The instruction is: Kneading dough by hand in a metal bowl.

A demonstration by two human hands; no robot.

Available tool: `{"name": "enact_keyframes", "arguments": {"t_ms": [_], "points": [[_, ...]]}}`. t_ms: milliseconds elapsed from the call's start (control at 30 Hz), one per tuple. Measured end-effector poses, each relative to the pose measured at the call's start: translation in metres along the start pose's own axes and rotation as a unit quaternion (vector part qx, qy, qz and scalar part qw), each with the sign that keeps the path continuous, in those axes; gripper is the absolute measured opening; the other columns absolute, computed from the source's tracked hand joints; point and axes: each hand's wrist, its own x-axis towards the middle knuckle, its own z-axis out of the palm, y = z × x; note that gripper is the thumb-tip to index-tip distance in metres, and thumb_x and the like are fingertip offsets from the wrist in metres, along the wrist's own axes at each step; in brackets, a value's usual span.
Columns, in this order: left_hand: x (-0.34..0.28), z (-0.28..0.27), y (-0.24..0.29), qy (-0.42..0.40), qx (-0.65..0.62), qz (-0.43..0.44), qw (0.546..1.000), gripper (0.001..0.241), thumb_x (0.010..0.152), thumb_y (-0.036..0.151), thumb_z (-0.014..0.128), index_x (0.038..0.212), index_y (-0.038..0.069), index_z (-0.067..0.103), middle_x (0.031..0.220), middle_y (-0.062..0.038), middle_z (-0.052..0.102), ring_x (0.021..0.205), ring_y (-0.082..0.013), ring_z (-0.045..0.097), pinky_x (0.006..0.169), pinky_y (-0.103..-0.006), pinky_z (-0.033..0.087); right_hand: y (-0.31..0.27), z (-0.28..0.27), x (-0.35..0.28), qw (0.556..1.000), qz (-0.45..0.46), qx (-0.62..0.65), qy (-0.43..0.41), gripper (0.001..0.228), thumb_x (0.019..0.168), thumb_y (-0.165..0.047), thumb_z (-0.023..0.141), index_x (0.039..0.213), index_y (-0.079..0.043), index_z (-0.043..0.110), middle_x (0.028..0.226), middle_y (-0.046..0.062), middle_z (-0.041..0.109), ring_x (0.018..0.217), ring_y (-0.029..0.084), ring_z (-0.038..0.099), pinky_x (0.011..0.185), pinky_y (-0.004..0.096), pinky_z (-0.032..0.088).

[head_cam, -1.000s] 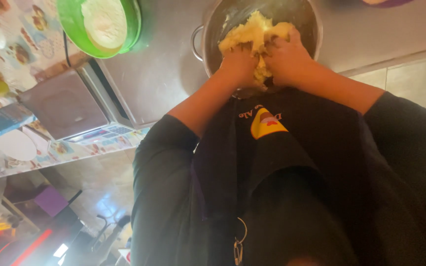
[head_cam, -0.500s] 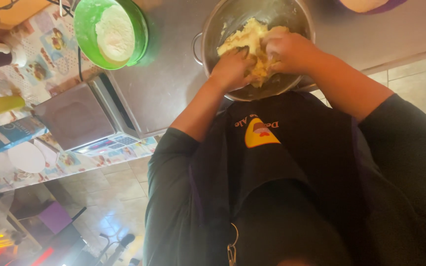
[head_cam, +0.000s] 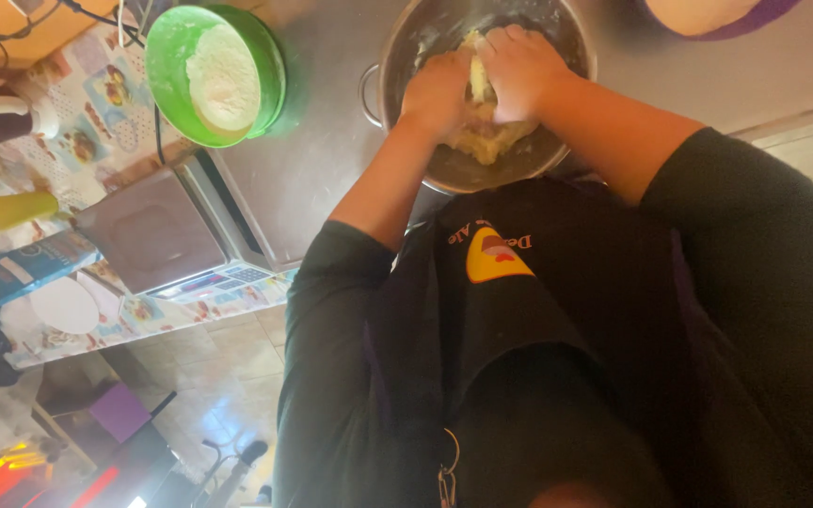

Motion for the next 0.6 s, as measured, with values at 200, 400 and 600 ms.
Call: {"name": "enact_keyframes", "arguments": {"t_ms": [200, 400, 600], "points": [[0.055, 0.029, -0.040, 0.023, 0.017, -0.060, 0.998, 0.026, 0.078, 0.028, 0.064, 0.092, 0.011, 0.079, 0.091, -0.020, 0.077, 0.081, -0.0474, 0.072, 0.072, -0.0544, 0.056, 0.016, 0.007, 0.026, 0.997, 0.066, -0.028, -0.014, 0.018, 0.091, -0.018, 0.062, 0.088, -0.006, 0.076, 0.079, 0.015, 0.073, 0.058, 0.035, 0.067, 0.057, 0.045, 0.053], [0.055, 0.065, -0.055, -0.129, -0.113, -0.027, 0.985, 0.062, 0.051, 0.003, 0.079, 0.112, 0.011, 0.074, 0.111, -0.012, 0.077, 0.097, -0.0323, 0.073, 0.082, -0.0396, 0.058, 0.020, -0.001, 0.022, 0.988, 0.041, 0.064, -0.133, 0.024, 0.074, -0.004, 0.068, 0.096, -0.003, 0.077, 0.083, 0.018, 0.075, 0.065, 0.039, 0.071, 0.059, 0.047, 0.058], [0.000, 0.066, -0.009, -0.005, 0.146, -0.007, 0.989, 0.114, 0.053, 0.039, 0.094, 0.147, 0.003, 0.040, 0.134, -0.018, 0.053, 0.119, -0.0371, 0.054, 0.101, -0.0452, 0.050, -0.010, 0.016, -0.022, 0.997, -0.021, -0.062, -0.035, 0.109, 0.039, -0.081, 0.081, 0.111, 0.001, 0.069, 0.107, 0.017, 0.062, 0.097, 0.030, 0.054, 0.103, 0.046, 0.039]]}}
